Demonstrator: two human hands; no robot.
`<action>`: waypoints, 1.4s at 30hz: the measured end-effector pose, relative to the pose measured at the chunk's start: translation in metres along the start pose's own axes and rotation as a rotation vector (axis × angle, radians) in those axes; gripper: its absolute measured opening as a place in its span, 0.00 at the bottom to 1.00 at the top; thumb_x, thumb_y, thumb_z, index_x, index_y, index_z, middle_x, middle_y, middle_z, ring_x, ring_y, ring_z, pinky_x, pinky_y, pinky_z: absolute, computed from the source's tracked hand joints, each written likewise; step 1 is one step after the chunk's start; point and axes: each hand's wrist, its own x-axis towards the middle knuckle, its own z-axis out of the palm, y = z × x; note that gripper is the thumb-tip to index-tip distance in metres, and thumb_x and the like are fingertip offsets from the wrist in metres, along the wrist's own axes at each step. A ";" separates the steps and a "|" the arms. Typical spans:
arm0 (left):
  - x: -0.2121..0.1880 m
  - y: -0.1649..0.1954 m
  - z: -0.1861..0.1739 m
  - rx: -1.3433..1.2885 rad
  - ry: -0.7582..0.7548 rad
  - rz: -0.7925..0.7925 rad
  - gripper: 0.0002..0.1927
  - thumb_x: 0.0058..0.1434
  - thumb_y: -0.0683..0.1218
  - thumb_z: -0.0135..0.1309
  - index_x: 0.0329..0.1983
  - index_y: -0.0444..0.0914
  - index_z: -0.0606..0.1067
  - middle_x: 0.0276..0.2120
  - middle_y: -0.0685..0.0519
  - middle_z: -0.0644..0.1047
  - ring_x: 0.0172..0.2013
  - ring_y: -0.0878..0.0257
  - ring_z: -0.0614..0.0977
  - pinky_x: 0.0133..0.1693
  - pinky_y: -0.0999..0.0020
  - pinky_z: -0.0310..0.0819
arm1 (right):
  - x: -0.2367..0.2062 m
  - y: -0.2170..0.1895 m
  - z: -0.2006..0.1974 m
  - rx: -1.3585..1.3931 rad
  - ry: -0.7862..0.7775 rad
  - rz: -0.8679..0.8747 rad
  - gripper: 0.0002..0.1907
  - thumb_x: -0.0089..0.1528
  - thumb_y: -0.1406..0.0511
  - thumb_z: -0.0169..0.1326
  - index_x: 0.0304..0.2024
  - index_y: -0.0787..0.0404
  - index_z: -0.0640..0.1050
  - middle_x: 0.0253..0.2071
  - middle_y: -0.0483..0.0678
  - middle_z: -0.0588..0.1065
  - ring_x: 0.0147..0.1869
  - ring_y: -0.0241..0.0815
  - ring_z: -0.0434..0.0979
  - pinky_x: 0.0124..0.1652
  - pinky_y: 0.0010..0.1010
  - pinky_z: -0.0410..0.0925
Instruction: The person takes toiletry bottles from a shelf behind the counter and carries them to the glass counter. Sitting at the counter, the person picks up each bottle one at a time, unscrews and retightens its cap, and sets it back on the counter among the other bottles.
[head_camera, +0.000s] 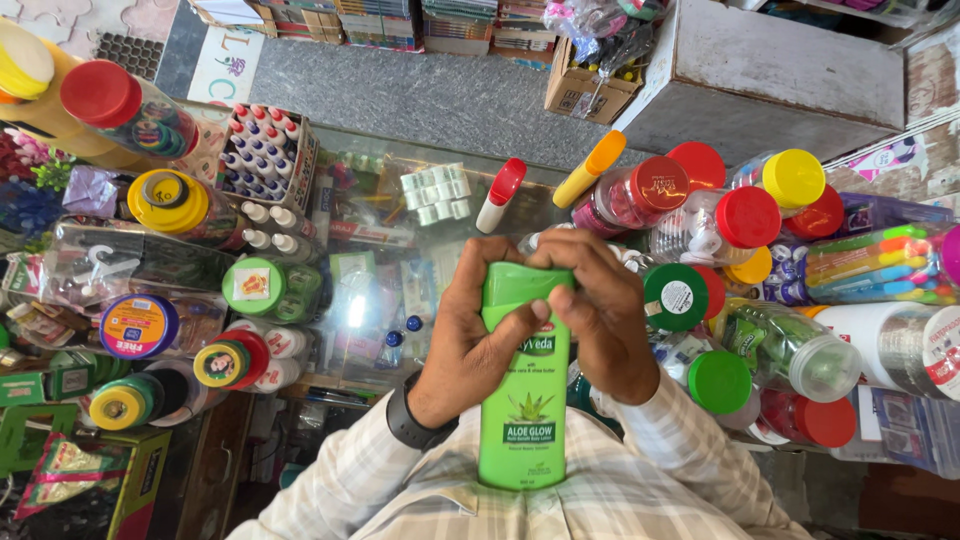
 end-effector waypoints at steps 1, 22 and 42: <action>0.000 0.005 0.000 0.051 -0.037 0.045 0.20 0.66 0.37 0.56 0.58 0.35 0.63 0.44 0.53 0.73 0.43 0.71 0.77 0.44 0.73 0.76 | 0.001 -0.003 -0.001 -0.014 -0.003 0.002 0.26 0.75 0.51 0.41 0.51 0.68 0.75 0.55 0.56 0.75 0.58 0.48 0.76 0.60 0.36 0.67; 0.079 -0.126 -0.193 0.403 0.058 0.180 0.27 0.52 0.32 0.70 0.52 0.33 0.72 0.43 0.56 0.78 0.48 0.71 0.80 0.50 0.70 0.79 | 0.103 0.189 0.130 0.280 -0.394 0.253 0.20 0.66 0.51 0.60 0.47 0.61 0.76 0.42 0.42 0.78 0.47 0.31 0.76 0.47 0.27 0.71; 0.065 -0.208 -0.202 0.292 0.445 0.033 0.15 0.68 0.48 0.60 0.51 0.34 0.75 0.51 0.48 0.77 0.55 0.62 0.77 0.59 0.66 0.69 | 0.084 0.237 0.187 0.038 -0.419 0.454 0.22 0.60 0.57 0.66 0.48 0.63 0.76 0.41 0.48 0.83 0.49 0.40 0.85 0.47 0.32 0.75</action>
